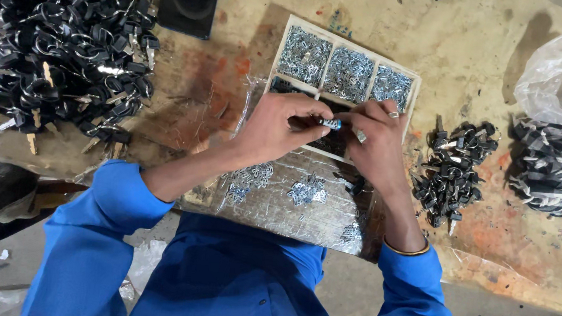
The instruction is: The person sits at a workbench assembling small hardware components by hand. They pick small metal and blue plastic pieces from a compartment tray, fit them together between the fingers, and place finished assemblies into the tray, repeating the cycle with parts from piles on the bench.
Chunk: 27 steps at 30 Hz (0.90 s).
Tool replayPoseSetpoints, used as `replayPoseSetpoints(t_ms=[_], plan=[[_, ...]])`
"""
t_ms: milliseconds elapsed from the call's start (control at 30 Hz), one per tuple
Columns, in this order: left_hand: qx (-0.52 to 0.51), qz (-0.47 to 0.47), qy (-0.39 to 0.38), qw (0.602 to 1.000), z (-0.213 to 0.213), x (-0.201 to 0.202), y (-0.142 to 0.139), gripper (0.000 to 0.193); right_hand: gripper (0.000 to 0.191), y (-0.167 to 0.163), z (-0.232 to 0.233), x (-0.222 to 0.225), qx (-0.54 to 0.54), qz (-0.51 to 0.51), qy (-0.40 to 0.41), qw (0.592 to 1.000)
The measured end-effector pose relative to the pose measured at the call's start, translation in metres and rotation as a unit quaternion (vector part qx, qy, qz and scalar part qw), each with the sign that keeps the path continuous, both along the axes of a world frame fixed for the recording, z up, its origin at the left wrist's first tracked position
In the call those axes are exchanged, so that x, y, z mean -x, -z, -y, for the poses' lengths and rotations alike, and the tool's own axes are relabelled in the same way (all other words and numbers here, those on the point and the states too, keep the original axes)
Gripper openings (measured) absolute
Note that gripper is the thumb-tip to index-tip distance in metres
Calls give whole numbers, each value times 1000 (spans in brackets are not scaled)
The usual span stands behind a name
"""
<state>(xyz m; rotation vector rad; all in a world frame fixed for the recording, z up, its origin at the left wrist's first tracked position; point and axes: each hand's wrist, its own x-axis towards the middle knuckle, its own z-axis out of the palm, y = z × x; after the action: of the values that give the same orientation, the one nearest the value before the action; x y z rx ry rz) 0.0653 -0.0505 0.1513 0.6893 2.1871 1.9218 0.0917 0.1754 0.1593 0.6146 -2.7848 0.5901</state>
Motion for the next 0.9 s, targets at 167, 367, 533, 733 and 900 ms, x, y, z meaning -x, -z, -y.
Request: replayPoseSetpoints(t_ms=[167,367,533,733,900], plan=[[-51,49,-16,997,-1,6,8,21,20,0,3,10,60,11,62,996],[-48,55,-31,997,0,11,19,23,14,9,4,15,160,32,80,983],[7,8,-45,999,-1,13,22,25,10,22,2,13,524,181,35,832],[14,27,-40,999,-5,14,25,26,14,25,4,8,608,325,16,724],[7,22,-38,999,-5,14,28,26,16,26,8,7,617,325,9,716]])
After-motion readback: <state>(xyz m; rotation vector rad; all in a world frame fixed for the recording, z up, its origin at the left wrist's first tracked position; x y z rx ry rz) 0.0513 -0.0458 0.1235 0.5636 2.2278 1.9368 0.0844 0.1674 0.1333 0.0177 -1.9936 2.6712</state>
